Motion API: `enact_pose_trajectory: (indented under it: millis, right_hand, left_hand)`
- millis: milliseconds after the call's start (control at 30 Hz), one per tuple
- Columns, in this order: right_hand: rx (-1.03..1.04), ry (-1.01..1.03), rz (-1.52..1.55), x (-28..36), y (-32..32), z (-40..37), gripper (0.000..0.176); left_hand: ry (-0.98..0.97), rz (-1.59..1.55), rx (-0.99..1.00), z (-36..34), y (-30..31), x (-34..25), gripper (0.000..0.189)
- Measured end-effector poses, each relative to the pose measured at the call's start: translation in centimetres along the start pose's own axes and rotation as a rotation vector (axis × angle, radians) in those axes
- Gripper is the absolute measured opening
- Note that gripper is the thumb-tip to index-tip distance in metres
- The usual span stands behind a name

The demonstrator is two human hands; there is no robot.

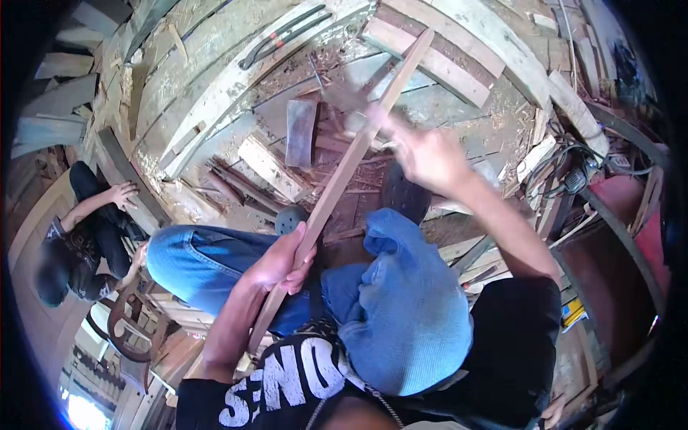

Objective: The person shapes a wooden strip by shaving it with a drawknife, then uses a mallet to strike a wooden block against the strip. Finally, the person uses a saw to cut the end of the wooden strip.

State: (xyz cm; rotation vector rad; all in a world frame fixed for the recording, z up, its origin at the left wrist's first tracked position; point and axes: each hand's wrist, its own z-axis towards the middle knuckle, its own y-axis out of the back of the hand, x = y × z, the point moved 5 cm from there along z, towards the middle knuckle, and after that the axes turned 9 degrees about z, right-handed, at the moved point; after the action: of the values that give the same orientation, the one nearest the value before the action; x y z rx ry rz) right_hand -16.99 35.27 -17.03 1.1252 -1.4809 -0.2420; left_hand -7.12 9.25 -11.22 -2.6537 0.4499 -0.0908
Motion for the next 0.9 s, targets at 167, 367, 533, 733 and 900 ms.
enact_pose_trajectory:
  millis: [167,367,533,733,900]
  right_hand:
    - [0.096,0.125,-0.022,4.8,-1.1,-1.6,0.068]
    - [0.068,-0.154,-0.005,1.5,0.1,0.2,0.074]
    - [-0.015,-0.220,0.082,-0.7,0.9,0.2,0.065]
    - [-0.074,0.233,0.189,3.7,-3.5,-2.3,0.051]
    - [-0.005,-0.287,-0.074,-0.1,-1.9,-0.1,0.052]
  left_hand:
    - [-0.044,0.128,-0.078,-0.3,0.1,0.2,0.058]
    - [-0.089,0.203,-0.132,-0.7,0.1,-0.8,0.058]
    - [-0.173,0.281,-0.160,0.1,0.1,-0.8,0.058]
    - [-0.160,0.418,-0.251,-0.2,0.2,0.0,0.059]
    - [-0.134,0.460,-0.292,-1.4,-0.3,-1.6,0.059]
